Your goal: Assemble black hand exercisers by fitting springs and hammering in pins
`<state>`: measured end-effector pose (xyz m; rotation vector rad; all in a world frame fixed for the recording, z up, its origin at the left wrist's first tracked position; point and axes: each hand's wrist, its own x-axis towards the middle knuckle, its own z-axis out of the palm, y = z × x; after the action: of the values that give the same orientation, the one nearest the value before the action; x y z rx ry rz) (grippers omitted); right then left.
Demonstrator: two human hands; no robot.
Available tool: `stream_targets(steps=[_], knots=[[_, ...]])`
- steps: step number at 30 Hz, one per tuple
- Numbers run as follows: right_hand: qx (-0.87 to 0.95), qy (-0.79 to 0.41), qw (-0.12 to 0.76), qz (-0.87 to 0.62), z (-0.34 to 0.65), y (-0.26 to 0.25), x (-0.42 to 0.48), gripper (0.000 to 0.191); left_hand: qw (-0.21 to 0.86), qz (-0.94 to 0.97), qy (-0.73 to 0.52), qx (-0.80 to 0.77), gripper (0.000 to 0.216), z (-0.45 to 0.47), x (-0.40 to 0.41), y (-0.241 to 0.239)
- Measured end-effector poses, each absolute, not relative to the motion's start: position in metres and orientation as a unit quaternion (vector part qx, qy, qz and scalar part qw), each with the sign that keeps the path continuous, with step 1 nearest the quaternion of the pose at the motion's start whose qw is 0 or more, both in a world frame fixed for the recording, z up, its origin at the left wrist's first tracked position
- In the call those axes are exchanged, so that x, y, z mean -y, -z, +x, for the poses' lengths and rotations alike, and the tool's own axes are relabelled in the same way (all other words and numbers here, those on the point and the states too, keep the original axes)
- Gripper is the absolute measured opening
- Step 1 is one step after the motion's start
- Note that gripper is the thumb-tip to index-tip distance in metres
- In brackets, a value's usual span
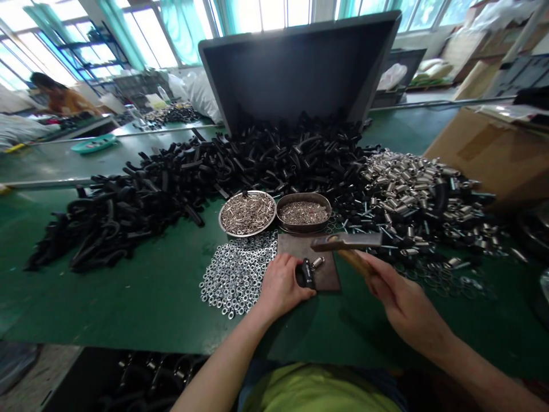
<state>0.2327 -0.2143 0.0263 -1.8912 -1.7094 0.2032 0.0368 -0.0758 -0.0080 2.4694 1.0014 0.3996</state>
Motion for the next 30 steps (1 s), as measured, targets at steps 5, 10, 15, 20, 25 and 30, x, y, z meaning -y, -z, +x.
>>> stream_targets(steps=[5, 10, 15, 20, 25, 30], knots=[[0.668, -0.089, 0.231, -0.702, 0.225, -0.026, 0.199, 0.036, 0.228, 0.892, -0.131, -0.367, 0.06, 0.038, 0.074, 0.007], [0.642, 0.006, 0.358, -0.678, 0.221, -0.039, 0.208, 0.039, 0.229, 0.891, -0.12, -0.373, 0.061, 0.038, 0.074, 0.006], [0.682, -0.026, 0.196, -0.704, 0.226, -0.003, 0.211, 0.038, 0.231, 0.891, -0.121, -0.371, 0.061, 0.038, 0.075, 0.005], [0.667, 0.087, 0.146, -0.725, 0.251, 0.023, 0.247, 0.041, 0.247, 0.883, -0.128, -0.378, 0.063, 0.039, 0.076, 0.004], [0.675, 0.202, 0.108, -0.701, 0.275, 0.04, 0.277, 0.041, 0.339, 0.804, -0.218, -0.438, 0.057, 0.039, 0.08, -0.003], [0.66, 0.11, 0.279, -0.689, 0.236, 0.028, 0.231, 0.047, 0.494, 0.659, -0.307, -0.477, 0.064, 0.048, 0.106, -0.016]])
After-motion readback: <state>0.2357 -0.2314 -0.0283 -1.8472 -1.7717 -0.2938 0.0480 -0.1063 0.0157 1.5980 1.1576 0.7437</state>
